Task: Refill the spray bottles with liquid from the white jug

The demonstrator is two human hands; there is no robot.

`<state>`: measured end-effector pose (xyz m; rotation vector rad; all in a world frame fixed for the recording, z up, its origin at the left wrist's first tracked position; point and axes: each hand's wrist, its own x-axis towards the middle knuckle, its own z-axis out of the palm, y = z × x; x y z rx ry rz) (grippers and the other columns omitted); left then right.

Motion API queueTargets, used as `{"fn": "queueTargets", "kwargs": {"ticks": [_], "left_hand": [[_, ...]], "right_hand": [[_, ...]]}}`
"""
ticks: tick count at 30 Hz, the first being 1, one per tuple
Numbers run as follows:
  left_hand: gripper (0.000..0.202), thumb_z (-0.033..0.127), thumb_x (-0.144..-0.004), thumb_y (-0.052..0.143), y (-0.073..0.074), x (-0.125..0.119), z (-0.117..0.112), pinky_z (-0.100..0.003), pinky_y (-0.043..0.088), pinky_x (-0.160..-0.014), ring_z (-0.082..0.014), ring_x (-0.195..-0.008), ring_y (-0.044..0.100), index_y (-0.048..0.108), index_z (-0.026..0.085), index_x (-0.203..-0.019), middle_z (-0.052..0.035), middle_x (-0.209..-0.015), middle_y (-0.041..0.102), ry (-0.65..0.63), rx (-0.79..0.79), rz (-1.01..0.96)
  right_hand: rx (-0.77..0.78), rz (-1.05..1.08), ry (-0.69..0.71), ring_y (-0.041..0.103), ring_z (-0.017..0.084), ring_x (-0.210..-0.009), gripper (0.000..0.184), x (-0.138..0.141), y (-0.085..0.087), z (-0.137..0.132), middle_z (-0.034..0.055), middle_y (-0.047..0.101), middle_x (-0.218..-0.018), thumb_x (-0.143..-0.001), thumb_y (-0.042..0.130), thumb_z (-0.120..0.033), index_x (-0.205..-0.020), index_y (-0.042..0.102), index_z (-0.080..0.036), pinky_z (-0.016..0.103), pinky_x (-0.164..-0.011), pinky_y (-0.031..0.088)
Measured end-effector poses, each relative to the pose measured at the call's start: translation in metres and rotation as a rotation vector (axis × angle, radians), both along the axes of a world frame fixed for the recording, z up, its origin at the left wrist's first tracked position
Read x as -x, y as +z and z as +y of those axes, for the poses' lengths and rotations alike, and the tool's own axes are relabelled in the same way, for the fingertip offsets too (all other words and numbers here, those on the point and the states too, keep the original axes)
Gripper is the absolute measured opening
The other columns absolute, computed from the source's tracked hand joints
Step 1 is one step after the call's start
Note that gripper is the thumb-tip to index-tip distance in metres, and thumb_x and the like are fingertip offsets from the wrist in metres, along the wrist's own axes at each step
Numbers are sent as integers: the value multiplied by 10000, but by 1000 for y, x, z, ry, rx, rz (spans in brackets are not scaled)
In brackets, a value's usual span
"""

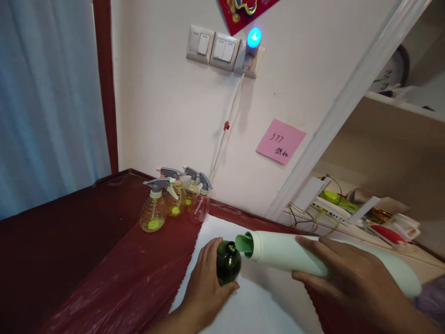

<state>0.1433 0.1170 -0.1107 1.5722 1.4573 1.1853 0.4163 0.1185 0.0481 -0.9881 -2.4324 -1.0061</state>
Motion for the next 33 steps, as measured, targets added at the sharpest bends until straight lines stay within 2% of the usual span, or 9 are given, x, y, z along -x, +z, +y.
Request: {"fn": "queueTargets", "kwargs": {"ticks": [12,28,33], "left_hand": [[887,145,-654,747,0,1,0,-530,238,-1291,-299,-1473,375,395,152,-1468,-166,-1557,432,-3,1,11],[900,143,-658,757,-2,0,2,-513,235,-1293,-292,-1474,366,381,128,-1476,-173,-1561,422,-12,-4,32],[899,143,-654,762,-3,1,2,-518,234,-1293,-293,-1475,367,388,150,-1471,-161,-1559,430,-3,-6,23]], "right_hand": [[-11,-43,18,698,236,-549,472,4,4,0,50,704,-734,-1022,391,-586,-1165,589,-183,348,-439,561],[-30,-56,17,693,227,-545,469,3,4,0,36,691,-721,-1024,390,-589,-1152,586,-182,337,-442,550],[-30,-71,5,704,221,-568,435,2,4,0,37,698,-737,-1033,401,-553,-1181,575,-183,324,-461,552]]}}
